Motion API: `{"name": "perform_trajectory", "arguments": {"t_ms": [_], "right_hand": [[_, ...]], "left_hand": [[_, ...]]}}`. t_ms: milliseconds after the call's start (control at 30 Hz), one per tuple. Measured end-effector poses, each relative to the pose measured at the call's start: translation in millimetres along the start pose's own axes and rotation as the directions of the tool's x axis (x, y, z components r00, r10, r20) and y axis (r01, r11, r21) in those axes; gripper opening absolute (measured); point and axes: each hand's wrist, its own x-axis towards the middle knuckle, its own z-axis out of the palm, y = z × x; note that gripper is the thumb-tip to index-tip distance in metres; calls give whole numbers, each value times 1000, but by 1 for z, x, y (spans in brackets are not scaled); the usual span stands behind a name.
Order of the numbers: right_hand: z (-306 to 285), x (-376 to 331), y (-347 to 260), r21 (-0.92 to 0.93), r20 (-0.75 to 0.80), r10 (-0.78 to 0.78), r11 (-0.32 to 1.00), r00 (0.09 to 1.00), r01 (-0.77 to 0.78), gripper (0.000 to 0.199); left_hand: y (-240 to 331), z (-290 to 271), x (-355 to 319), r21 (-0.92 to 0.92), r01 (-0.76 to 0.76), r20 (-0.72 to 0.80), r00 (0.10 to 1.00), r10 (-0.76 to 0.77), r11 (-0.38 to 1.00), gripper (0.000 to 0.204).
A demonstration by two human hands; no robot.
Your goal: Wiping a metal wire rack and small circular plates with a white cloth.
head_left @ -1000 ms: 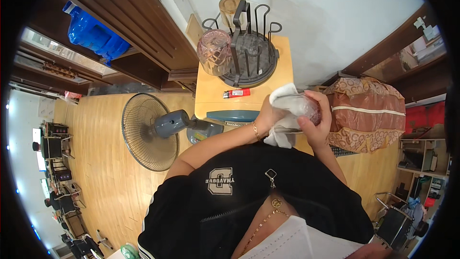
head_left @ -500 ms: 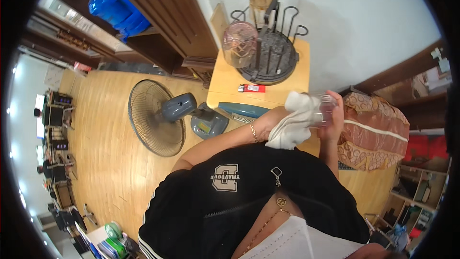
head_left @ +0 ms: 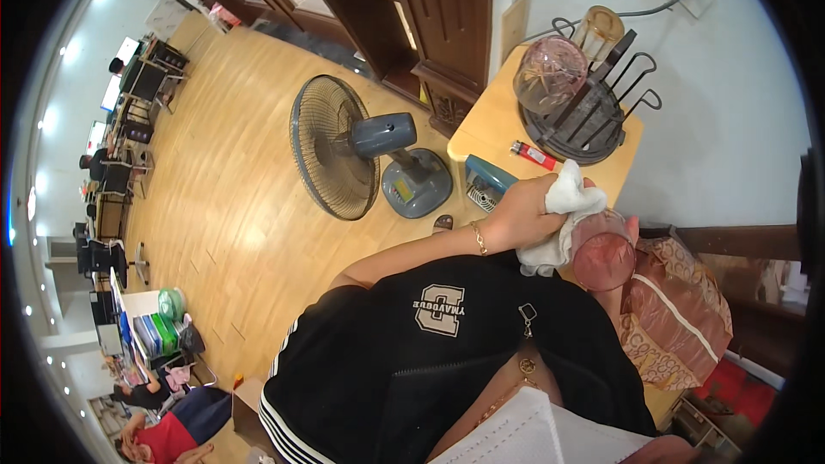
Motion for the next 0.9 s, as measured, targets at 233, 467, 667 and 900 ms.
{"name": "perform_trajectory", "arguments": {"t_ms": [233,467,667,900], "right_hand": [[-9,6,8,-32,6,81,996,997,-81,92],[-23,4,22,-135,-123,3,991,992,-20,85],[-11,-5,52,-3,-265,3,1000,964,-4,79],[12,11,81,46,-210,-23,998,977,34,75]], "left_hand": [[-12,-18,-24,-178,26,-85,996,-41,984,40],[12,-52,-35,-136,-65,60,995,73,989,40],[-14,-55,-27,364,-369,83,928,364,855,40],[-27,-92,-35,-96,-170,77,981,178,981,44]]}}
